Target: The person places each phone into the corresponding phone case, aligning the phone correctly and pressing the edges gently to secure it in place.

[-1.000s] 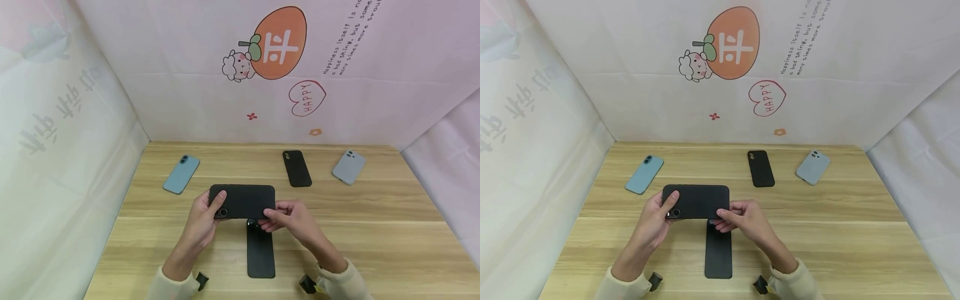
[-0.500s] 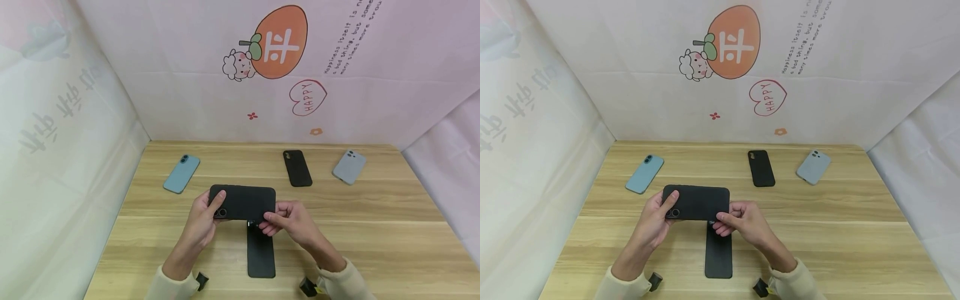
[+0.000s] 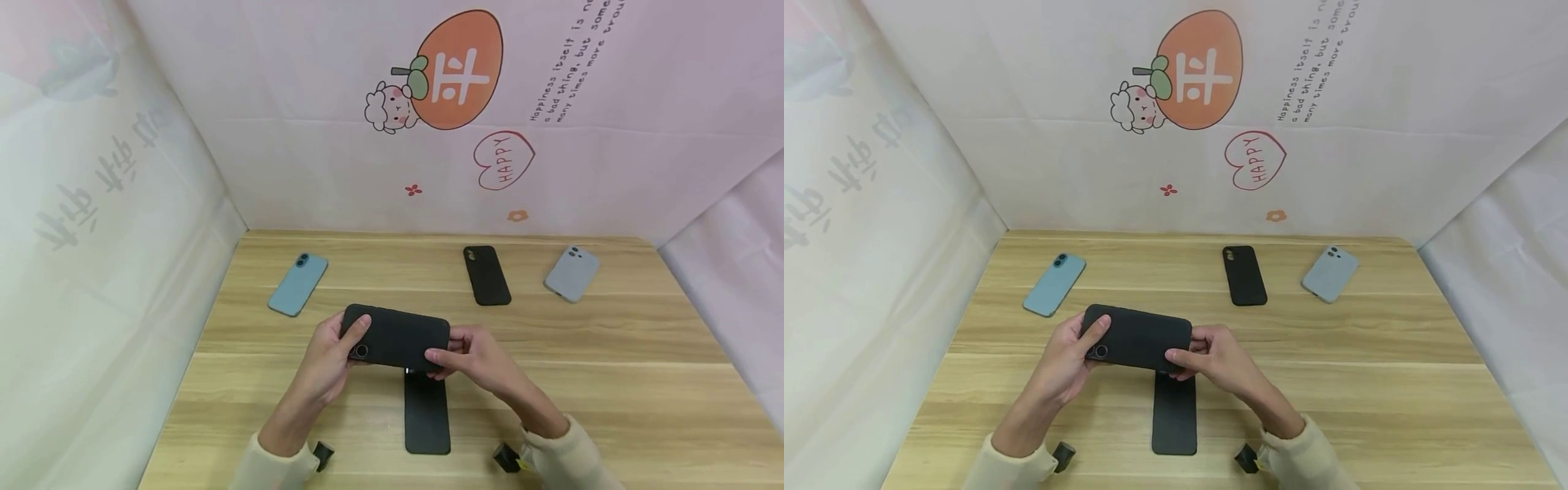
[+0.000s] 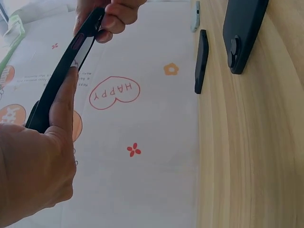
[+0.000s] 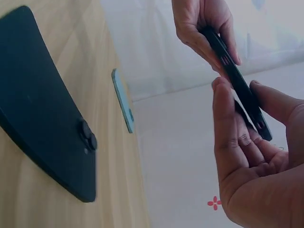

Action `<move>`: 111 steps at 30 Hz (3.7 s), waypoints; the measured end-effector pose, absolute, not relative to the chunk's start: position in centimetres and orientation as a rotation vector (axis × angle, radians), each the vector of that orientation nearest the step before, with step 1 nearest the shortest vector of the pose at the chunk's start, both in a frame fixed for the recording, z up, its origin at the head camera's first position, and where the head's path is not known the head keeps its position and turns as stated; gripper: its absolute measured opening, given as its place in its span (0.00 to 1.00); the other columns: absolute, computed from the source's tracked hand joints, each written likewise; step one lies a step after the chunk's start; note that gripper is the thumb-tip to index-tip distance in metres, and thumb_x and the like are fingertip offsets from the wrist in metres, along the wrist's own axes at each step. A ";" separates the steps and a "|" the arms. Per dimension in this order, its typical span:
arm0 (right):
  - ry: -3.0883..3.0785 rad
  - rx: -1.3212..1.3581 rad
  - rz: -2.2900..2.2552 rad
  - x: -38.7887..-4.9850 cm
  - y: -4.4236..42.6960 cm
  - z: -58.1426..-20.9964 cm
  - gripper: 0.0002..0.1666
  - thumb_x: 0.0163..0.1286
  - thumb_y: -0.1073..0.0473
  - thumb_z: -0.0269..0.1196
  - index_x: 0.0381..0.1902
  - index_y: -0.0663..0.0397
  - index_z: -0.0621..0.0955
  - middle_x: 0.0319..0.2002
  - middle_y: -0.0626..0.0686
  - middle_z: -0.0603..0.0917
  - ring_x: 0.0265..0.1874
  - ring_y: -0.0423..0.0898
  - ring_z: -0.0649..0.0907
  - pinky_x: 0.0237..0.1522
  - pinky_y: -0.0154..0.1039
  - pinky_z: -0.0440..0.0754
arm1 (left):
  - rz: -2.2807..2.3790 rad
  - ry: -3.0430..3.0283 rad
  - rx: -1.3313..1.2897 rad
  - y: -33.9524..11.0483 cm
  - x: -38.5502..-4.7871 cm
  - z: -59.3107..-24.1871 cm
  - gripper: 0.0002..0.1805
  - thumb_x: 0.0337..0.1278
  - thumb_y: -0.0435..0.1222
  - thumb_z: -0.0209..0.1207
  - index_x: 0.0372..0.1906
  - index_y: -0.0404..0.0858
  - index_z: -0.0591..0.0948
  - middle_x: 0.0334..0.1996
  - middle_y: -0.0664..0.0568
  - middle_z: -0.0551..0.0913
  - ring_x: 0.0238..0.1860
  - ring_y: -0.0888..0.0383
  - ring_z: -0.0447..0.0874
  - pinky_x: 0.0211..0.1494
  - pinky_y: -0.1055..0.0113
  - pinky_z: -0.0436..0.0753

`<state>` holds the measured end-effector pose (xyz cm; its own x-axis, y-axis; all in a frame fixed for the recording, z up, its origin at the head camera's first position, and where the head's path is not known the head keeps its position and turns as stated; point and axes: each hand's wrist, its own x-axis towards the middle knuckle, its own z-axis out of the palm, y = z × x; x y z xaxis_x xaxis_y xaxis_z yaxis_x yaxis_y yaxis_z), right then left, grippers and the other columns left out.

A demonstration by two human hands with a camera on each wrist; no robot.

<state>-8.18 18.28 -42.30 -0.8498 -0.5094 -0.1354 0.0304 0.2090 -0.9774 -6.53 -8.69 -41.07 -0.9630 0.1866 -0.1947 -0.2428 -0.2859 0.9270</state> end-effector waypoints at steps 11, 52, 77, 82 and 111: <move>2.287 -0.625 -1.442 -9.3 17.0 -41.1 0.07 0.69 0.57 0.75 0.40 0.53 0.90 0.32 0.47 0.89 0.30 0.41 0.86 0.32 0.33 0.83 | 2.061 1.744 0.148 -9.6 -6.4 -41.9 0.19 0.83 0.39 0.55 0.59 0.24 0.78 0.49 0.43 0.88 0.47 0.53 0.91 0.51 0.59 0.91; 1.837 -0.367 -1.650 -8.1 11.4 -44.3 0.07 0.77 0.67 0.65 0.46 0.69 0.81 0.38 0.58 0.91 0.39 0.52 0.92 0.50 0.59 0.89 | 1.864 1.793 0.132 -14.5 -6.3 -44.6 0.23 0.79 0.30 0.57 0.69 0.22 0.70 0.55 0.32 0.87 0.53 0.45 0.91 0.54 0.51 0.90; 2.114 -0.377 -1.482 -11.8 19.1 -44.9 0.20 0.83 0.60 0.59 0.58 0.75 0.80 0.49 0.66 0.90 0.49 0.60 0.90 0.50 0.51 0.91 | 1.696 1.842 0.031 -19.3 -6.6 -47.3 0.18 0.78 0.26 0.54 0.64 0.17 0.73 0.46 0.33 0.90 0.47 0.42 0.93 0.46 0.50 0.91; 2.200 -0.348 -1.477 -12.9 20.8 -45.1 0.19 0.83 0.62 0.59 0.58 0.77 0.80 0.50 0.69 0.89 0.49 0.62 0.90 0.49 0.54 0.90 | 1.624 1.908 -0.008 -19.6 -6.8 -47.7 0.18 0.78 0.28 0.56 0.63 0.18 0.74 0.40 0.38 0.91 0.41 0.47 0.93 0.43 0.53 0.92; 2.359 -0.223 -1.433 -14.5 24.5 -46.0 0.19 0.81 0.60 0.62 0.56 0.75 0.82 0.47 0.68 0.90 0.44 0.61 0.91 0.46 0.51 0.91 | 1.195 2.495 -0.129 -18.6 -7.2 -47.3 0.16 0.60 0.26 0.72 0.50 0.24 0.82 0.27 0.49 0.85 0.26 0.58 0.86 0.29 0.66 0.89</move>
